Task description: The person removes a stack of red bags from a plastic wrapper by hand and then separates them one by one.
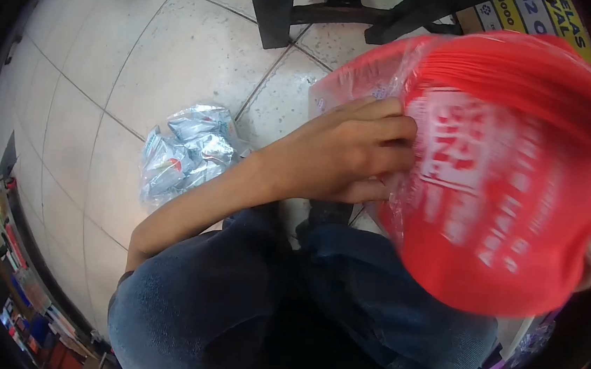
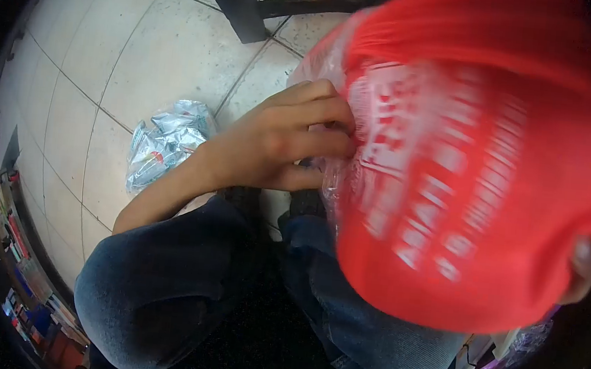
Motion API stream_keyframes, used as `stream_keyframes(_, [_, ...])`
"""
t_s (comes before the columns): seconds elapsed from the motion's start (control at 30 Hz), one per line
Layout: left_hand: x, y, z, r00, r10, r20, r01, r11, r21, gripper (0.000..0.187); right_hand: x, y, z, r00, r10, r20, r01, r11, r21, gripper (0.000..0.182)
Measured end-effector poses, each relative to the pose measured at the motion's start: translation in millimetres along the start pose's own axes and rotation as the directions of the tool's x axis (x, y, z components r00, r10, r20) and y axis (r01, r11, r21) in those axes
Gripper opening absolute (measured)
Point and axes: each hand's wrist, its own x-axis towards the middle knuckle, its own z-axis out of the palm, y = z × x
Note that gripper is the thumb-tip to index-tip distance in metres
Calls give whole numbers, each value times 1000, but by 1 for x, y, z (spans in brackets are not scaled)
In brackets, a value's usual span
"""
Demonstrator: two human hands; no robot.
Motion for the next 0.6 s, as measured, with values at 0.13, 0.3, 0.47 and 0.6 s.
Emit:
stream_keyframes(0.13, [-6,1,-4,997,-56,56,53,996,65,29,-8,-13,-9,992,24,120,-5,987,-161,52])
stream_keyframes(0.3, [-6,-1,-11,998,-27,50,23,997,76,25,-15,-32,-4,902,126,413,58,913,-405,49])
stream_keyframes(0.47, [1,0,-18,997,-16,79,14,1000,24,25,-19,-49,21,640,249,727,224,844,-487,47])
stream_keyframes(0.6, [11,-3,-18,999,35,41,-37,997,62,30,-23,-51,36,470,297,831,285,840,-461,45])
